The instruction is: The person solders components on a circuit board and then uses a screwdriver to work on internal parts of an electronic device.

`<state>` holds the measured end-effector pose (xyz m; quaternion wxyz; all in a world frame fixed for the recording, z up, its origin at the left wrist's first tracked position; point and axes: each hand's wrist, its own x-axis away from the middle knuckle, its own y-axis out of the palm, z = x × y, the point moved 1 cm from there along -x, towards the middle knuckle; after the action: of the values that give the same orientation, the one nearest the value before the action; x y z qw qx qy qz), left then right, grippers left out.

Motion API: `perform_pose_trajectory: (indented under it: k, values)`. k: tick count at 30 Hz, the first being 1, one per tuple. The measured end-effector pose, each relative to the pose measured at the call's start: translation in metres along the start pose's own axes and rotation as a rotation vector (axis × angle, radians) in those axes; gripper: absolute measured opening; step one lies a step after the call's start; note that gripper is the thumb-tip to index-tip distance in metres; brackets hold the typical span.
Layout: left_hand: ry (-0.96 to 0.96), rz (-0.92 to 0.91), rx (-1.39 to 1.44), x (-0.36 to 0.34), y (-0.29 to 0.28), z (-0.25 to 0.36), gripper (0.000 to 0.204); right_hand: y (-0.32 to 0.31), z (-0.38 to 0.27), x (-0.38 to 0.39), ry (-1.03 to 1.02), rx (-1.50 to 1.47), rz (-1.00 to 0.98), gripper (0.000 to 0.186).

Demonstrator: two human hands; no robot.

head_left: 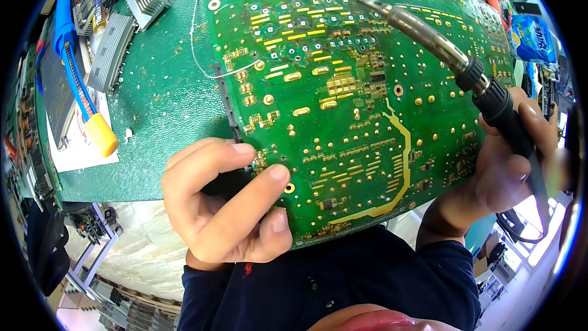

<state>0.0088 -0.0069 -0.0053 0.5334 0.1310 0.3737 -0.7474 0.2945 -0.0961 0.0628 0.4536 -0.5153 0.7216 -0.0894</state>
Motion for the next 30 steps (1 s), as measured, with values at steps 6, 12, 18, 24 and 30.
perform_pose_trajectory:
  k: [6, 12, 18, 24, 30]
  values:
    - [0.019, 0.0, -0.015, 0.0, 0.001, -0.001, 0.026, 0.008, -0.006, -0.004, 0.026, -0.071, 0.041, 0.053]
    - [0.07, 0.029, -0.008, 0.002, 0.002, -0.005, 0.027, 0.005, -0.001, -0.007, -0.069, -0.139, -0.04, 0.048]
    - [0.087, 0.04, -0.003, 0.003, 0.003, -0.007, 0.028, 0.012, -0.003, -0.007, -0.101, -0.112, -0.075, 0.049]
    - [0.088, -0.062, -0.025, 0.005, -0.002, -0.006, 0.036, 0.02, -0.004, -0.005, -0.107, -0.039, -0.049, 0.049]
    - [0.158, -0.063, -0.031, 0.003, -0.001, -0.011, 0.036, 0.024, -0.002, 0.0, -0.114, -0.004, 0.025, 0.048]
